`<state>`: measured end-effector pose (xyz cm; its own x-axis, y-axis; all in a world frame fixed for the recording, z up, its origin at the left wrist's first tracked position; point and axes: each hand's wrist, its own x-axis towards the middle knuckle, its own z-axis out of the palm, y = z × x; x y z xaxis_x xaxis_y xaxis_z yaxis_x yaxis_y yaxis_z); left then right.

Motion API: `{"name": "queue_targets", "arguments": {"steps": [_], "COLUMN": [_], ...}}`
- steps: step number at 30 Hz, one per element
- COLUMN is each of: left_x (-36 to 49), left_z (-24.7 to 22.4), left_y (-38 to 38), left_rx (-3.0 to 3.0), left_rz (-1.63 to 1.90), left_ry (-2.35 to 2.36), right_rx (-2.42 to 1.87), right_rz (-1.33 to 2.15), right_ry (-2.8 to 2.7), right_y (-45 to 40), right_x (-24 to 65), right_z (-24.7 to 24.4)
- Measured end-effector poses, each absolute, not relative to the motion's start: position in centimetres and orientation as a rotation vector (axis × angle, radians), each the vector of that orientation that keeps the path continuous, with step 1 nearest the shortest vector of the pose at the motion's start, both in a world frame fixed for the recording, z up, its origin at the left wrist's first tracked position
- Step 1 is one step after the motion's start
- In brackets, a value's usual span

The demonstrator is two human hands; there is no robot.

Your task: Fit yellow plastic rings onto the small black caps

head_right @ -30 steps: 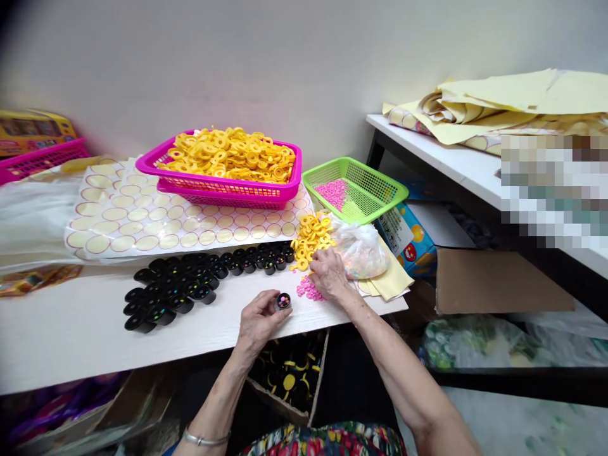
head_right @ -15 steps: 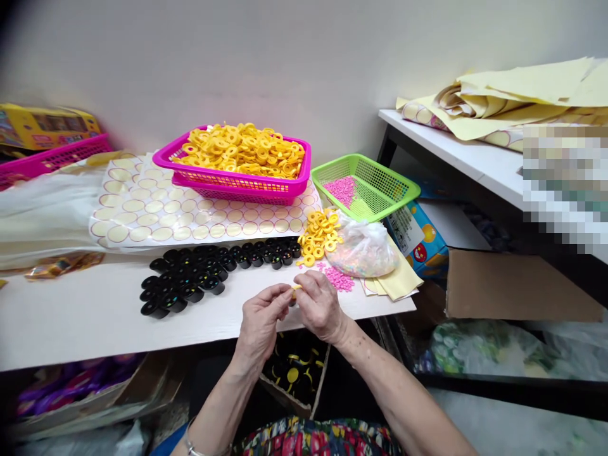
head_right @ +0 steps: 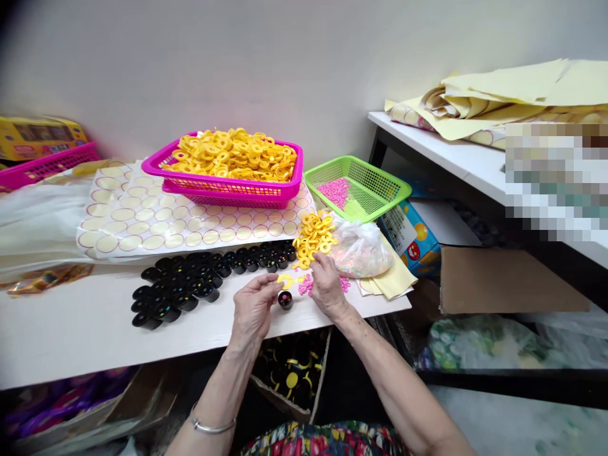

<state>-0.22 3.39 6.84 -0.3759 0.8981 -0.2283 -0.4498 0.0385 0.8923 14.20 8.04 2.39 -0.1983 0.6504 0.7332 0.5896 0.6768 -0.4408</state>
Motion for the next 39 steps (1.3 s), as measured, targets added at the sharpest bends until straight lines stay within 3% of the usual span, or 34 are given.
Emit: {"name": "queue_targets", "arguments": {"steps": [9,19,30,39], "left_x": [-1.9,-3.3,-1.8,-1.3], "left_z": [6.6,4.2,2.2,2.7], "left_y": [3.2,2.3,2.3,2.6], "left_rx": [0.577,0.636,0.894,0.819], "left_rz": [1.465,1.427,1.314,1.339], "left_ry": [1.135,1.438,1.415,1.47], "right_rx": [-0.783,-1.076,-1.239,-1.14], "right_rz": [0.438,0.506,0.612,1.313], "right_ry": [-2.207,-2.368,-2.385,-1.722], "right_y": [5.9,4.5,4.7,4.8], "right_x": [12.9,12.4,11.4,11.2], "right_z": [5.3,5.2,5.0,3.7]}}
